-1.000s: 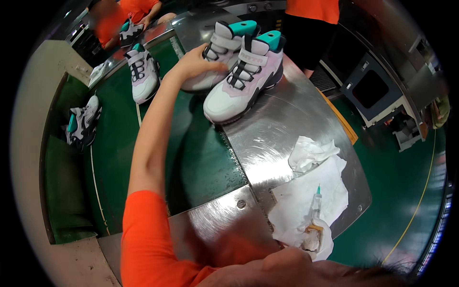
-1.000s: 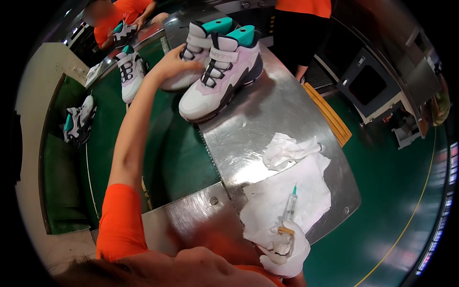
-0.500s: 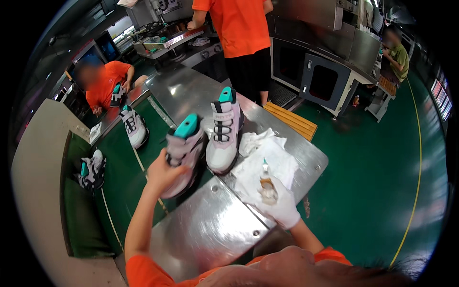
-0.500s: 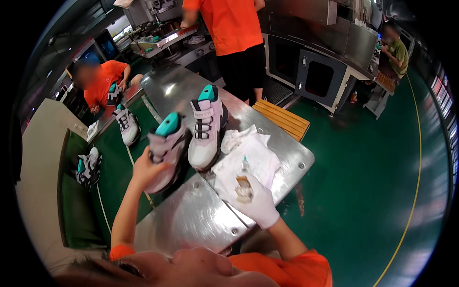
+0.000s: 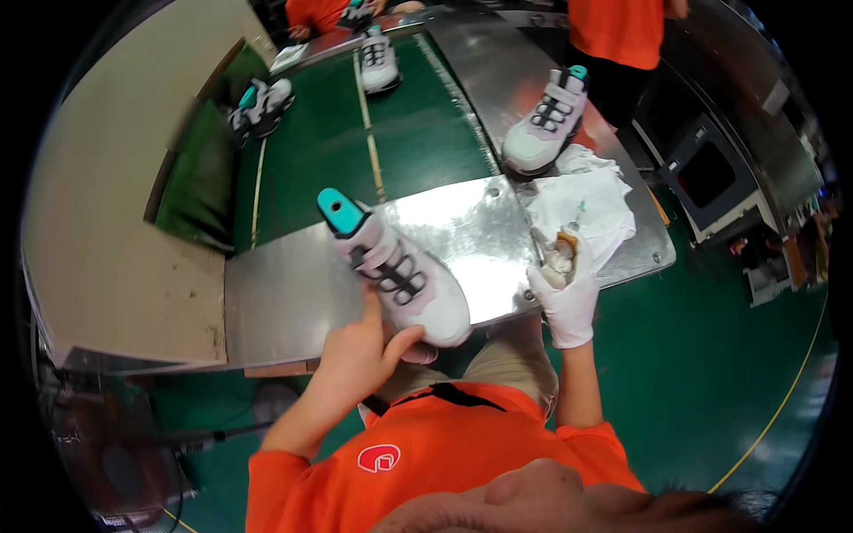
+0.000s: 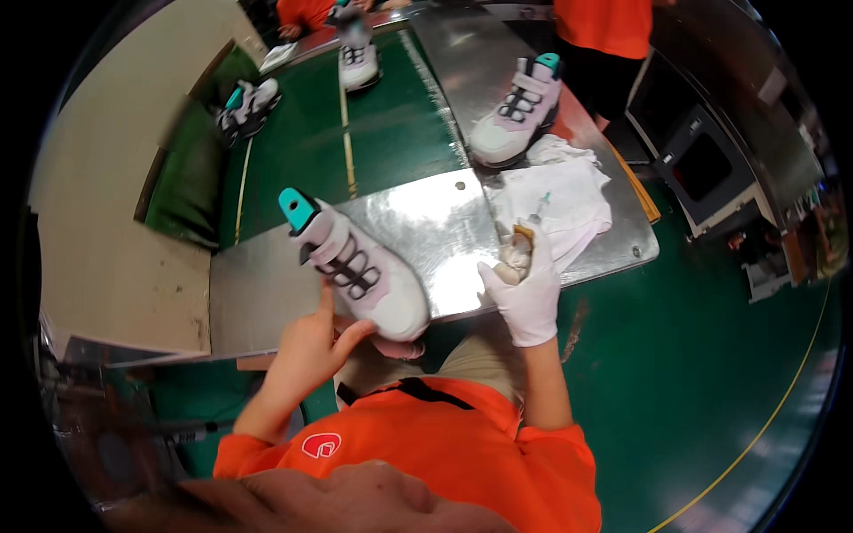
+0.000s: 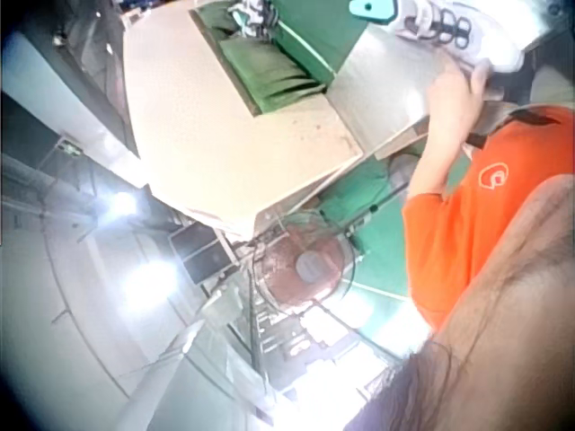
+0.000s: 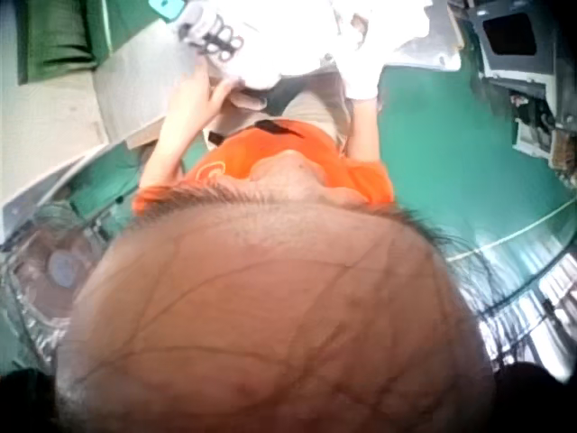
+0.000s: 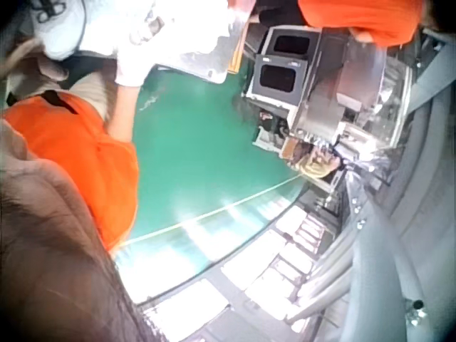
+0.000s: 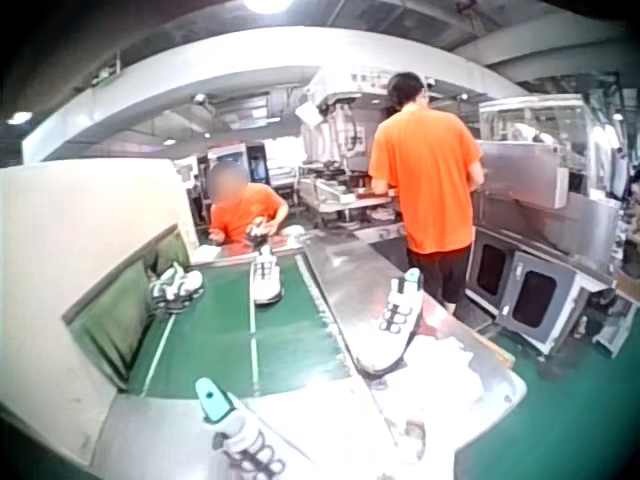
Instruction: The person uses a syringe to apply a clear adhesive to the seams of white and teal sneakers on a factory assembly line. They hold the shoe with one hand and inject the glue along the edges with the other, then place the shoe on the conveyor belt and repeat the process with the next shoe.
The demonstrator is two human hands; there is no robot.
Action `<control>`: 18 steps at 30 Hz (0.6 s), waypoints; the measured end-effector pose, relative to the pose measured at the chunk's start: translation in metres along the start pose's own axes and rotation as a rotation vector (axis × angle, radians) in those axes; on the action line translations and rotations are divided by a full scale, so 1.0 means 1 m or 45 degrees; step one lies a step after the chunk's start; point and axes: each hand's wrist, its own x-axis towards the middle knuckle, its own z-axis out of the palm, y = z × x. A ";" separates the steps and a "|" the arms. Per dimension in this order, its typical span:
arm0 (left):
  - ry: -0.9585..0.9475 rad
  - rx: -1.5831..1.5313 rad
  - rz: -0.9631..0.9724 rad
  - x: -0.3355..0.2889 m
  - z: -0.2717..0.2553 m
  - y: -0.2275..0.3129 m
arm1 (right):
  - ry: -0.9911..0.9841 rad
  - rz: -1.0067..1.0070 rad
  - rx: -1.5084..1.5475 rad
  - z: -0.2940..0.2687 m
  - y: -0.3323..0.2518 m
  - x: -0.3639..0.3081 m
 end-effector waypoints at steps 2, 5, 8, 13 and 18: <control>0.238 0.072 0.437 0.001 -0.023 -0.003 | -0.022 0.067 -0.013 -0.006 -0.006 -0.004; 0.827 0.266 1.097 0.038 -0.078 0.008 | -0.067 0.186 0.051 -0.014 -0.019 0.002; 0.099 0.161 0.987 0.094 -0.073 -0.017 | -0.181 0.193 -0.078 -0.019 -0.015 0.013; 0.253 0.186 1.244 0.050 -0.066 -0.069 | -0.353 0.316 -0.290 -0.029 -0.028 0.022; 0.730 0.381 1.235 -0.018 -0.014 -0.105 | -0.457 0.449 -0.219 -0.031 -0.039 0.027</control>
